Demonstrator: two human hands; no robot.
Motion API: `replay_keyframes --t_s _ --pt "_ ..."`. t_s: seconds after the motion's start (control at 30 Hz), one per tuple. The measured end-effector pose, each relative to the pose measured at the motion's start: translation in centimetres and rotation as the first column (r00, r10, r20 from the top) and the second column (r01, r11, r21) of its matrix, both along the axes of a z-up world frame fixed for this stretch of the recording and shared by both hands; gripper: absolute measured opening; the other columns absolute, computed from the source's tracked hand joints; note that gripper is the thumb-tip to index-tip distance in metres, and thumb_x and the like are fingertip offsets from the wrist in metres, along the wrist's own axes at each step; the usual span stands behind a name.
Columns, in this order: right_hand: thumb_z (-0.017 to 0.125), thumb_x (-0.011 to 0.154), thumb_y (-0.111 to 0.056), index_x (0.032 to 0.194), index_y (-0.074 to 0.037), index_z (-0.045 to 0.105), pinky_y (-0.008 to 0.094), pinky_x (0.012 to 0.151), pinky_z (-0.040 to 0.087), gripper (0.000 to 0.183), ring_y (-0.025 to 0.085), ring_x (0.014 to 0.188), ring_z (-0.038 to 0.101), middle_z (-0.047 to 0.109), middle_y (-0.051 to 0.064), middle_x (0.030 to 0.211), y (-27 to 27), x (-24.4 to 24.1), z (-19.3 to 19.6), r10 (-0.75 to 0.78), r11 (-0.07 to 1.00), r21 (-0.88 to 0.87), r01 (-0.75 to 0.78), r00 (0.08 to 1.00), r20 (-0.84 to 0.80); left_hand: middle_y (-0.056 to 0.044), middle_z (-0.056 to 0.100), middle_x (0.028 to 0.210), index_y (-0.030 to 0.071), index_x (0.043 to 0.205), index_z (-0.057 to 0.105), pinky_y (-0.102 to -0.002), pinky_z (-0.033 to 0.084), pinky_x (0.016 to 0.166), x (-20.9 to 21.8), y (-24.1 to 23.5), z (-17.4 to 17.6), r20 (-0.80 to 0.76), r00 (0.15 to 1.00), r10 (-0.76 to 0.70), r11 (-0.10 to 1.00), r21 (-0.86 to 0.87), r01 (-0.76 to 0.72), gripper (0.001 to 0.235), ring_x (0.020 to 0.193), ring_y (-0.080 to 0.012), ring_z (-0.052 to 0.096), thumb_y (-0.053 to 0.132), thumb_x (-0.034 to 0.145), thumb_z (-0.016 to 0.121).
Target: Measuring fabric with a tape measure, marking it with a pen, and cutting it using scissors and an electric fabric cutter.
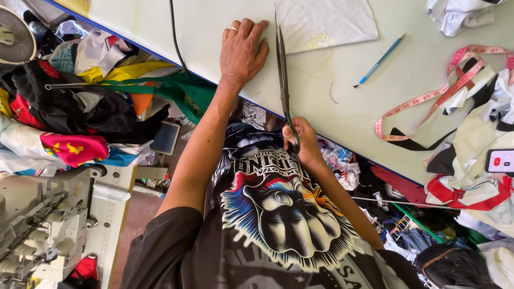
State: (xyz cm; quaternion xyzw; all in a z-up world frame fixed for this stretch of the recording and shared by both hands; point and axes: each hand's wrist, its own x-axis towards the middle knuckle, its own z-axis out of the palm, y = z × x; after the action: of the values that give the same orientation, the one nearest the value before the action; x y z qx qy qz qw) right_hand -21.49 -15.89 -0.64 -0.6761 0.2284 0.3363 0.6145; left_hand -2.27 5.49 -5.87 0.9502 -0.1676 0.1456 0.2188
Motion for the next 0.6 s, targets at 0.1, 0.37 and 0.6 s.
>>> replay_keyframes --t_s 0.1,0.37,0.6 --pt "0.056 0.066 -0.085 0.11 -0.009 0.057 0.03 0.063 0.058 0.087 0.013 0.058 0.064 0.065 0.001 0.072 1.8 1.8 1.2 0.061 0.998 -0.038 -0.059 0.996 0.058 -0.007 0.054 0.102 0.015 0.129 0.059 -0.045 0.041 0.072 0.5 -0.5 -0.8 0.0 0.998 0.06 0.998 0.01 -0.06 0.034 0.086 -0.0306 0.051 0.027 0.097 0.059" --pt "0.064 0.072 -0.081 0.085 -0.008 0.059 0.027 0.048 0.043 0.074 0.014 0.043 0.049 0.055 0.002 0.057 3.4 4.7 2.6 -0.085 0.99 0.125 0.067 0.985 0.148 -0.002 0.051 0.087 0.019 0.112 0.061 -0.041 0.035 0.061 2.8 -1.5 -0.6 0.187 0.981 0.047 0.999 0.005 -0.049 0.011 0.069 -0.0245 0.047 0.021 0.101 0.058" --pt "0.066 0.077 -0.075 0.081 -0.006 0.058 0.026 0.052 0.038 0.069 0.013 0.038 0.043 0.05 0.003 0.05 3.0 5.8 2.9 -0.105 0.983 0.165 0.074 0.977 0.186 -0.003 0.051 0.09 0.02 0.111 0.065 -0.041 0.036 0.062 2.7 -1.1 -0.3 0.178 0.984 0.022 1.0 -0.002 -0.022 0.013 0.068 -0.0248 0.046 0.022 0.102 0.057"
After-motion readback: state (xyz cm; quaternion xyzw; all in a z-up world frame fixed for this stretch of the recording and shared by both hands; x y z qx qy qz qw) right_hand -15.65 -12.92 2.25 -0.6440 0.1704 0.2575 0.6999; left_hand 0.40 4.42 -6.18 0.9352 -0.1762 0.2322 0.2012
